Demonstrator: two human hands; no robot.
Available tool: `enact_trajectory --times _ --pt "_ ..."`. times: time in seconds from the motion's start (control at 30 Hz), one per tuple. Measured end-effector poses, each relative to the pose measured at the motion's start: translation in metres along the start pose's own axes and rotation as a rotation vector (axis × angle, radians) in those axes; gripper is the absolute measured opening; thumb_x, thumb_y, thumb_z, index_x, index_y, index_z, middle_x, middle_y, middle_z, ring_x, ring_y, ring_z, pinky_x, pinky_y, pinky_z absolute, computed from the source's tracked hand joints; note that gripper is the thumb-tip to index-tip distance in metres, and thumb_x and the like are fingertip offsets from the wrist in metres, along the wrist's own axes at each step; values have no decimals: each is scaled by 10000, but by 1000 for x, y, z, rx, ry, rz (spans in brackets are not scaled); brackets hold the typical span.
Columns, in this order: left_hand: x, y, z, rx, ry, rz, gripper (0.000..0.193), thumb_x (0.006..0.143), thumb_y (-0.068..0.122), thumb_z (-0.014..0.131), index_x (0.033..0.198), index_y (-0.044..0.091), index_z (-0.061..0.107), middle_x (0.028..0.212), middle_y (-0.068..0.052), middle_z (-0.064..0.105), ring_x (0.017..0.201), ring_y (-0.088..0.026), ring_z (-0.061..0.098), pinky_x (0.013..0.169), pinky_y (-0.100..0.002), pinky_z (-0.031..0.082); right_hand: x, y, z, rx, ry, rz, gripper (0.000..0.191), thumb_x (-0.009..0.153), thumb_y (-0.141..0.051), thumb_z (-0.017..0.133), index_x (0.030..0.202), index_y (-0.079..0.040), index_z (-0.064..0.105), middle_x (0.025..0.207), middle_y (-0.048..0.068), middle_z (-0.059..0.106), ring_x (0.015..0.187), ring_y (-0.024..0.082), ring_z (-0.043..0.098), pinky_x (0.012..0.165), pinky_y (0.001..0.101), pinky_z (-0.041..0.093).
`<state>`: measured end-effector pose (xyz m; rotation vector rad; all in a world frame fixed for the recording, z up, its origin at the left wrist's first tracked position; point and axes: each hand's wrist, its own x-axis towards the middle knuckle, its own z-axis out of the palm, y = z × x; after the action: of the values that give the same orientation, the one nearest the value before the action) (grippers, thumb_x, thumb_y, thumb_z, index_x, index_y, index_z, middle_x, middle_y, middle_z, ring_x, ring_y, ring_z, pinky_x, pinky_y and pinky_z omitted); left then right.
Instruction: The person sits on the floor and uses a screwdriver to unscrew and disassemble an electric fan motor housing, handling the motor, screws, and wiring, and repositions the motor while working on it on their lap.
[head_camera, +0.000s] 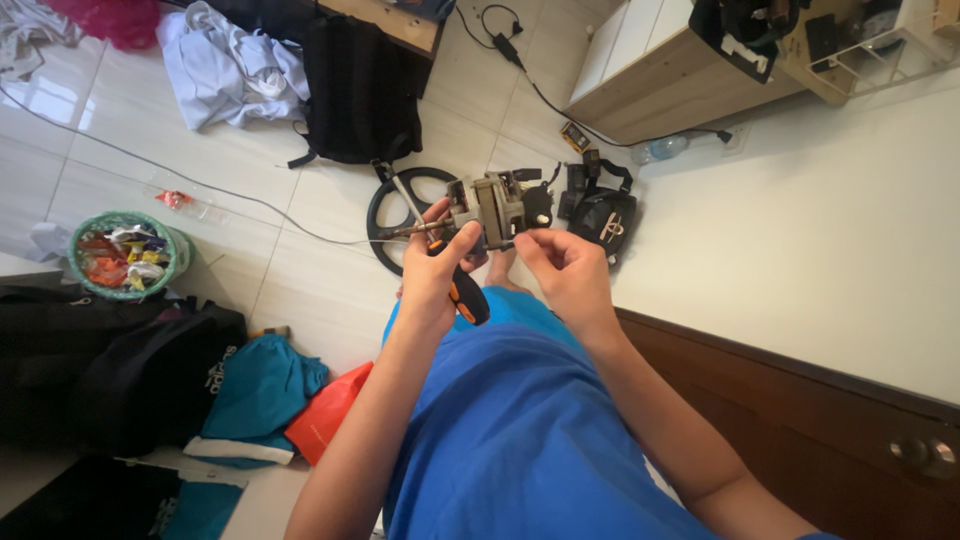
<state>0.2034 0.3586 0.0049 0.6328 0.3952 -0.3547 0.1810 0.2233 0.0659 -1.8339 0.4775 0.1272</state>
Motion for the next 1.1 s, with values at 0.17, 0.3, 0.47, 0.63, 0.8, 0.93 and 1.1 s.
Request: enact_trajectory --times 0.17,0.3,0.47,0.63,0.8,0.93,1.1 --pt "0 1 0 2 -18 -3 676 886 41 762 1471 -41 431 1080 -81 621 777 -100 543 629 -250 482 2 -4 2 24 -49 -45 189 942 -116 757 1066 27 747 786 -53 628 684 0 529 593 187 428" --pt "0 1 1 26 16 -8 676 873 52 760 1463 -22 437 1091 -77 637 845 -95 596 642 -240 490 1 -7 0 72 -55 -5 215 917 -126 769 1085 9 758 775 -22 618 683 19 531 593 193 429" --pt "0 0 1 41 18 5 666 871 56 775 1451 -24 459 1083 -74 627 831 -101 584 636 -246 489 -1 -10 4 -63 4 -3 178 968 -132 732 1059 17 766 800 -32 716 693 0 591 602 182 474" --pt "0 1 -1 31 7 7 669 872 56 783 1454 -22 463 1065 -77 621 796 -105 560 620 -248 471 2 -7 5 -12 -47 -30 208 946 -103 739 1110 25 751 796 -43 653 679 3 536 578 187 438" --pt "1 0 0 84 34 8 670 864 70 770 1451 -13 459 1096 -56 638 895 -88 635 692 -234 525 2 -4 0 24 -54 -60 273 925 -92 752 1175 17 740 782 -56 582 686 1 511 606 177 427" --pt "1 1 -1 65 -7 14 672 883 68 777 1469 -30 464 1081 -74 638 850 -107 604 666 -241 500 0 -3 3 17 6 25 198 958 -130 729 1106 1 745 792 -60 692 692 -11 581 612 168 468" --pt "1 -1 -5 24 8 -3 695 879 47 777 1488 7 445 1054 -62 630 813 -108 587 634 -253 485 1 0 3 -102 -10 -74 172 956 -155 757 1070 -26 771 789 -34 654 668 15 529 568 202 430"
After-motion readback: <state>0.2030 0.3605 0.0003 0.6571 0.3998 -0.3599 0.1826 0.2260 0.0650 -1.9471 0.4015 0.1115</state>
